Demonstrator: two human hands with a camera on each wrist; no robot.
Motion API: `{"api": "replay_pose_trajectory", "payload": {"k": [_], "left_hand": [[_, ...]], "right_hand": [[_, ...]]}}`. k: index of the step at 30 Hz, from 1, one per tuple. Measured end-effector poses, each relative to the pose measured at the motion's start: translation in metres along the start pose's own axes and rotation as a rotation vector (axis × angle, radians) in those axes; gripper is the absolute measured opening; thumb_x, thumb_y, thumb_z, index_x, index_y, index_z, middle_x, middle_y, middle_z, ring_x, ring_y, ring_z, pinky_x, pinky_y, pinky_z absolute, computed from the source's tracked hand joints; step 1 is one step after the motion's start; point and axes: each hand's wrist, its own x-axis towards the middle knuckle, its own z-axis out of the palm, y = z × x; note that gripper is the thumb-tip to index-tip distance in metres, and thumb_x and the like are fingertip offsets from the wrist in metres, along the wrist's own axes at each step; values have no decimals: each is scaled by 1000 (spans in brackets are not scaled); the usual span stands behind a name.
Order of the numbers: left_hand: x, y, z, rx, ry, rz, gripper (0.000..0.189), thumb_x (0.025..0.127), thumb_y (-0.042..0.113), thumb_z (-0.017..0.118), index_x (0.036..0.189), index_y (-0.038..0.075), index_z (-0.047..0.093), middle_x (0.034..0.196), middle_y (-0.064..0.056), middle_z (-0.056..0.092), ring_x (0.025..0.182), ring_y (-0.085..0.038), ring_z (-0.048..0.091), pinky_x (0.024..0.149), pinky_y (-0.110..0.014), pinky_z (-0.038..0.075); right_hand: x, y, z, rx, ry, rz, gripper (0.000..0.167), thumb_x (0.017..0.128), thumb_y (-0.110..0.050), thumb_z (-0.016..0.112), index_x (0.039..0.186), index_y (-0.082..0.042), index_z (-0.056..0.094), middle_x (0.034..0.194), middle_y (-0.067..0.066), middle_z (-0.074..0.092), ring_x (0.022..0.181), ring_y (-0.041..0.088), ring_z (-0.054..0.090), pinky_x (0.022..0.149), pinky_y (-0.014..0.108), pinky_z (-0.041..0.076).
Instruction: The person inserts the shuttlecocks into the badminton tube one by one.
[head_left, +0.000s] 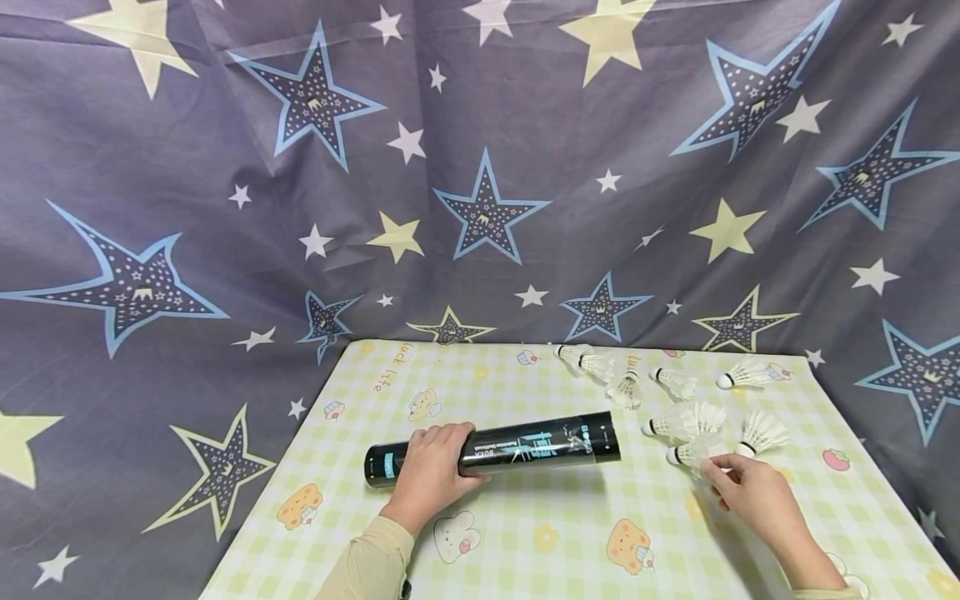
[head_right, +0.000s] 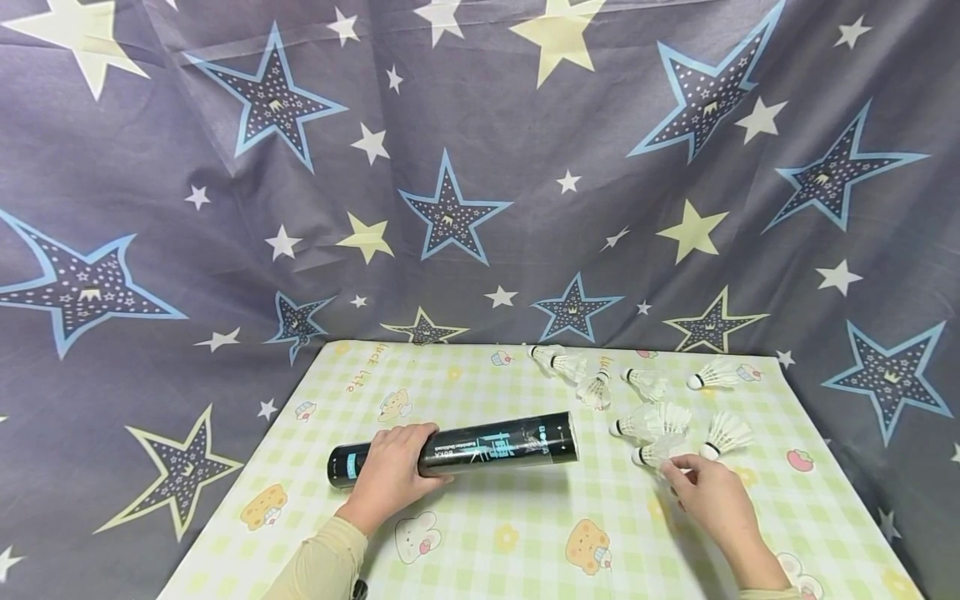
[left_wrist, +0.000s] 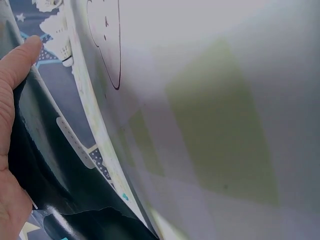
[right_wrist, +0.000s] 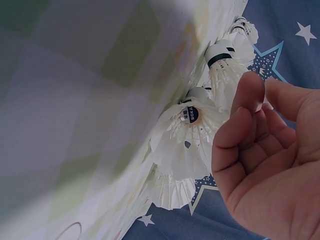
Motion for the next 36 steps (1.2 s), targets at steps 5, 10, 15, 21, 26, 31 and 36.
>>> {"api": "replay_pose_trajectory", "payload": {"k": [5,10,15,21,26,31,36], "left_hand": [[0,0,1,7,-8,-7,80,71,61,94,134,22,63,124,1,76,107,-21,70,96,-46,50],[0,0,0,3,-9,-12,80,71,61,94,134,22,63,124,1,76,106,-22,70,95,-46,50],[-1,1,-1,0,-17,-16,80,71,61,94,134,22,63,125,1,76,108,-22,70,96,-46,49],[-1,1,0,6,-22,-15,81,71,61,94,135,23,63,126,1,75,109,-22,70,96,-45,49],[-2,0,0,15,-8,-6,82,70,62,94,135,23,63,125,1,76,108,-21,70,95,-44,49],[-2,0,1,12,0,-3,81,70,61,95,134,23,63,125,1,76,107,-21,71,94,-43,49],[-2,0,1,17,2,0,80,70,62,94,134,23,63,124,1,76,107,-21,71,94,-44,49]], "right_hand": [[0,-1,1,4,3,5,31,106,-32,66,115,-4,77,67,-3,70,57,6,58,58,27,41],[-1,-1,1,1,11,-2,30,106,-32,66,112,-6,78,65,-4,69,56,6,56,58,26,40],[-1,-1,1,-3,9,-5,31,107,-34,65,112,-7,79,64,-6,67,56,7,54,57,27,40],[-3,-3,1,1,21,-3,29,106,-33,67,111,-7,80,66,-5,70,58,4,57,58,26,42],[-4,-5,1,51,18,19,30,106,-33,67,109,-6,79,72,-1,74,60,3,63,59,25,46],[-5,-7,0,128,0,50,34,106,-36,67,111,-5,79,78,1,76,63,4,68,61,24,50],[-5,-11,-2,186,-18,68,37,106,-40,67,112,-5,79,80,1,76,65,4,68,64,23,52]]}}
